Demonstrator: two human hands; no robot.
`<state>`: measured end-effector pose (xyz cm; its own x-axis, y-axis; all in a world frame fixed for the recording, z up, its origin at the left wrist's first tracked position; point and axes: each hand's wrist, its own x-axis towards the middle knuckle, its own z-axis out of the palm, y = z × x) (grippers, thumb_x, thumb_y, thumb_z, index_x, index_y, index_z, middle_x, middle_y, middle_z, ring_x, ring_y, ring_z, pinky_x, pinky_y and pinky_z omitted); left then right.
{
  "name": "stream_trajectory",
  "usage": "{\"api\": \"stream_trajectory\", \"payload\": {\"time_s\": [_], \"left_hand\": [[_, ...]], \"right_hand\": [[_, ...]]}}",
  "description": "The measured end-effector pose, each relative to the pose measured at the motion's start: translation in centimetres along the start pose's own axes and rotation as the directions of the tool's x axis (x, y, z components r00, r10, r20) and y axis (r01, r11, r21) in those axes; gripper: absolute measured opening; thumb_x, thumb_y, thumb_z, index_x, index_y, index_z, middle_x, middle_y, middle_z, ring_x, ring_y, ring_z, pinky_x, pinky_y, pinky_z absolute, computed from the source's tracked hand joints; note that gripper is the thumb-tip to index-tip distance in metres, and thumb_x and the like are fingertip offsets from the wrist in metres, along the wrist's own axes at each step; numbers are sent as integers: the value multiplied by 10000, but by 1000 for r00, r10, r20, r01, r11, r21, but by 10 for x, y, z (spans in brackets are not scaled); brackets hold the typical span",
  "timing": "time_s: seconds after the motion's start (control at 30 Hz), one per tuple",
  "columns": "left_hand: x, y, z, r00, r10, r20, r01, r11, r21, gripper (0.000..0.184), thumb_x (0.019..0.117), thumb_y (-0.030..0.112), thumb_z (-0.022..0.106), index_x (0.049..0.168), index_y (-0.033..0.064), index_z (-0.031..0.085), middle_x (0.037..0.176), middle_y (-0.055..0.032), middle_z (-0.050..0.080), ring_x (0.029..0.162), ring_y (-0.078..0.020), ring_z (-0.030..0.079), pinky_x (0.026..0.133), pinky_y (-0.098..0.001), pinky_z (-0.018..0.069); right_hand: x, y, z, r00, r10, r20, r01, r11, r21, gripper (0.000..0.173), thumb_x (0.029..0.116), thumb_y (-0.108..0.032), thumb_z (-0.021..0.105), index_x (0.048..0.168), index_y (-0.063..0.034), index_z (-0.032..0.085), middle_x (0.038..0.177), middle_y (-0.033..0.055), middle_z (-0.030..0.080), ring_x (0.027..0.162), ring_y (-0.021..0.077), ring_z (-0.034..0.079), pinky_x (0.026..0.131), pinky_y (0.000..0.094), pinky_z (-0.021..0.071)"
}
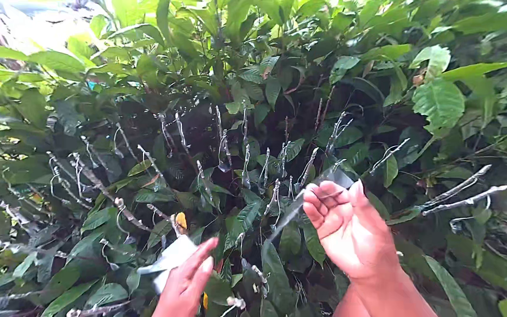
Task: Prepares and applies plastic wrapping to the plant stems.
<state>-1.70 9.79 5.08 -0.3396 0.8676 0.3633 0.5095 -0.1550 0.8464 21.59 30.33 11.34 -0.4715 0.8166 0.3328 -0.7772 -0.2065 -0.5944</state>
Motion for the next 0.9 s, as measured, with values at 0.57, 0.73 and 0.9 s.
{"api": "stream_trajectory", "payload": {"time_s": [0.57, 0.73, 0.9], "left_hand": [[367, -95, 97, 919, -326, -222, 225, 896, -382, 620, 1128, 420, 252, 1567, -12, 322, 1618, -213, 349, 1499, -293, 346, 1222, -468, 307], [429, -125, 60, 730, -421, -539, 474, 879, -45, 489, 1074, 277, 516, 1340, -132, 533, 1305, -337, 582, 1249, -421, 563, 1061, -562, 436], [450, -173, 35, 797, -427, -428, 554, 799, 234, 497, 1075, 366, 485, 1274, -71, 614, 1264, -304, 630, 1228, -429, 598, 1040, -617, 450]], "right_hand": [[50, 12, -73, 979, 13, 203, 11, 993, -115, 245, 1045, -94, 558, 1194, -137, 748, 1328, 123, 694, 901, 183, 773, 719, 292, 653], [65, 21, -82, 980, 3, 199, 25, 990, -137, 265, 1021, -31, 582, 1185, -121, 770, 1276, 118, 722, 968, 199, 766, 805, 324, 653], [83, 39, -74, 985, 93, 147, -68, 984, -165, 239, 1020, -28, 584, 1182, -110, 738, 1150, 137, 760, 936, 209, 771, 800, 335, 651]]}}
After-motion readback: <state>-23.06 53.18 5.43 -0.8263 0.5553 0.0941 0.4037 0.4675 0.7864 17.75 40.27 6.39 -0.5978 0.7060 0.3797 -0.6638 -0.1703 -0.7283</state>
